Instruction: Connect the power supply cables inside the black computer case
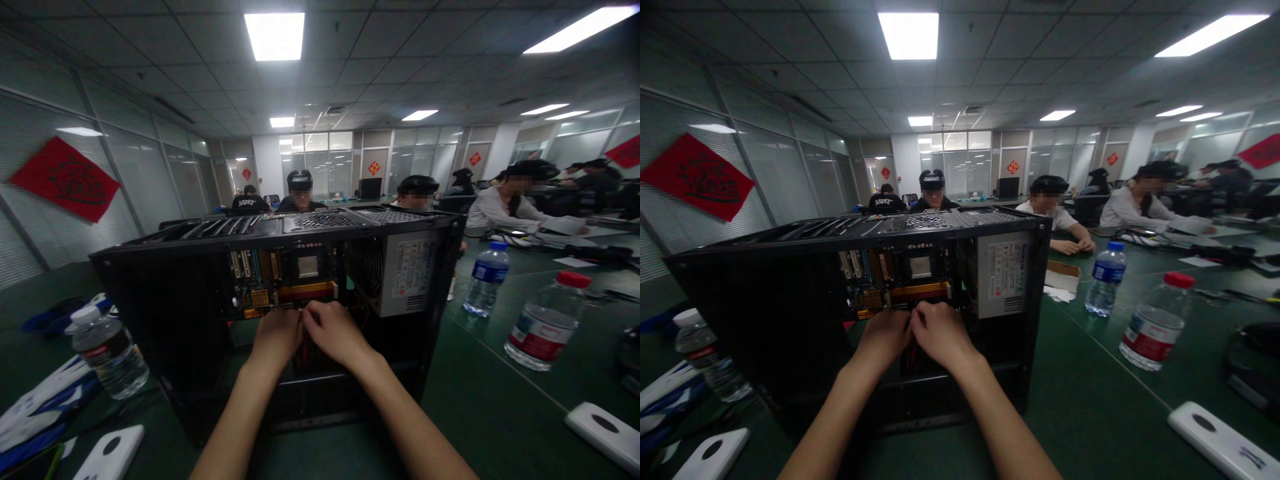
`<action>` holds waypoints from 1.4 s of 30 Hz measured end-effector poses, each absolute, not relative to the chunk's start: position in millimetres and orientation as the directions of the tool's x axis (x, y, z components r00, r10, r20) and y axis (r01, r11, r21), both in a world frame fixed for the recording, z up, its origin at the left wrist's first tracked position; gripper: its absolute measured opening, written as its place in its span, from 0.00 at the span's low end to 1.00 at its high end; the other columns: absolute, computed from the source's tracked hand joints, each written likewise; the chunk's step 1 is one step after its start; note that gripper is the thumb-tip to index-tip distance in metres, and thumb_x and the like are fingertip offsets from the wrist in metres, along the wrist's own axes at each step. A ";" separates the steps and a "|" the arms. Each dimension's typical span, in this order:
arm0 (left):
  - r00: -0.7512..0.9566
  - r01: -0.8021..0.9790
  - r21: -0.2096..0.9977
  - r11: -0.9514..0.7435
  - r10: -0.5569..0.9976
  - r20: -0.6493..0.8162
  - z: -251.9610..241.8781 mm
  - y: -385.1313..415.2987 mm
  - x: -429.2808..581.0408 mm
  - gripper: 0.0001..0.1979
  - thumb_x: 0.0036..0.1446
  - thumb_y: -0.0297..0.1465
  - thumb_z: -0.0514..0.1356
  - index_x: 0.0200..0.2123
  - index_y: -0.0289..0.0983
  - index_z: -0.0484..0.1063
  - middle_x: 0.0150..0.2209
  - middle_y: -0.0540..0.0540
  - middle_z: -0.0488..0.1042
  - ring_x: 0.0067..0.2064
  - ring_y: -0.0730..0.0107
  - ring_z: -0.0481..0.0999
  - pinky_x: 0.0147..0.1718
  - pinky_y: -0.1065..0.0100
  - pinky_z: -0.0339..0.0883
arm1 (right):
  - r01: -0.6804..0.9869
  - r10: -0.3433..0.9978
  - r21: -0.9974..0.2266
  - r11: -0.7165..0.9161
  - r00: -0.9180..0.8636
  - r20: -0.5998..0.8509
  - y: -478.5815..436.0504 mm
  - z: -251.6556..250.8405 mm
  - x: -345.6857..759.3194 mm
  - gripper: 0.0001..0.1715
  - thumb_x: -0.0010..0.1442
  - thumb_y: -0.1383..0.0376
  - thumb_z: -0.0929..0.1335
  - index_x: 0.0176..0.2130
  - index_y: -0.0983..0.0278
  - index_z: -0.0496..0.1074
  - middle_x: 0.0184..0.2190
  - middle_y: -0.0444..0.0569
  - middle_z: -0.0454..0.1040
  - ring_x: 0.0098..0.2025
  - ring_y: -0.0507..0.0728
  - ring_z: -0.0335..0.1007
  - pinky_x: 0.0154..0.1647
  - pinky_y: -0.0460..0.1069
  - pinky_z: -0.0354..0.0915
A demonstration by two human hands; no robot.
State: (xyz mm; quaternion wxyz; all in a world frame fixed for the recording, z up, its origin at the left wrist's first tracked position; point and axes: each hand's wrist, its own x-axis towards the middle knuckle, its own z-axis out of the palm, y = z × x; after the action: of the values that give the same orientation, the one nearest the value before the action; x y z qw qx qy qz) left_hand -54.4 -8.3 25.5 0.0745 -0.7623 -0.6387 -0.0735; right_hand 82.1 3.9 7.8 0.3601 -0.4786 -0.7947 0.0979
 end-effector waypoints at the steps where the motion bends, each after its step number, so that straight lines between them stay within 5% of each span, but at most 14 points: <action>1: 0.176 0.984 -0.010 -0.177 0.964 0.197 26.3 -8.4 -54.3 0.20 0.67 0.33 0.46 0.44 0.34 0.77 0.40 0.35 0.80 0.43 0.53 0.80 0.42 0.59 0.70 | 0.683 0.829 -0.504 0.528 -0.285 0.482 4.2 7.2 82.4 0.15 0.66 0.64 0.62 0.30 0.62 0.73 0.28 0.48 0.79 0.32 0.54 0.76 0.28 0.46 0.54; 8: 0.211 0.974 0.043 -0.224 0.957 0.201 25.0 -6.2 -58.8 0.22 0.67 0.36 0.46 0.42 0.34 0.78 0.40 0.34 0.80 0.43 0.53 0.80 0.42 0.60 0.69 | 0.686 0.823 -0.512 0.516 -0.232 0.518 6.5 6.1 83.3 0.16 0.65 0.64 0.62 0.27 0.62 0.71 0.25 0.47 0.77 0.29 0.54 0.75 0.29 0.46 0.54; 14: 0.410 0.896 0.150 -0.417 0.909 0.076 19.7 -15.7 -57.0 0.15 0.59 0.31 0.55 0.46 0.33 0.76 0.42 0.35 0.80 0.42 0.56 0.79 0.40 0.65 0.69 | 0.710 0.829 -0.492 0.504 -0.236 0.508 5.2 9.2 80.7 0.15 0.65 0.64 0.62 0.29 0.62 0.73 0.26 0.48 0.78 0.31 0.55 0.76 0.29 0.46 0.54; 21: 0.361 0.923 0.095 -0.372 0.925 0.119 23.2 -19.3 -58.0 0.16 0.60 0.33 0.51 0.38 0.33 0.78 0.37 0.35 0.80 0.40 0.54 0.80 0.40 0.62 0.69 | 0.711 0.839 -0.501 0.494 -0.239 0.488 8.3 6.1 78.6 0.16 0.64 0.65 0.62 0.28 0.62 0.72 0.25 0.48 0.78 0.30 0.55 0.76 0.29 0.46 0.54; 42: 0.327 0.924 0.159 -0.347 0.934 0.141 25.5 -14.9 -56.9 0.15 0.58 0.28 0.50 0.39 0.33 0.77 0.38 0.36 0.80 0.39 0.56 0.80 0.36 0.64 0.67 | 0.715 0.818 -0.463 0.524 -0.270 0.508 6.6 10.0 77.0 0.15 0.67 0.65 0.61 0.32 0.63 0.72 0.28 0.48 0.78 0.32 0.54 0.75 0.28 0.45 0.52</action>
State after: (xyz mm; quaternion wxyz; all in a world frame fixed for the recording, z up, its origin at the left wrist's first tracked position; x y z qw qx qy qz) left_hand -56.9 -14.9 25.5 -0.0246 -0.8142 -0.5707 -0.1038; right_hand 77.0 6.6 10.0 0.3634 -0.4829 -0.7936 0.0707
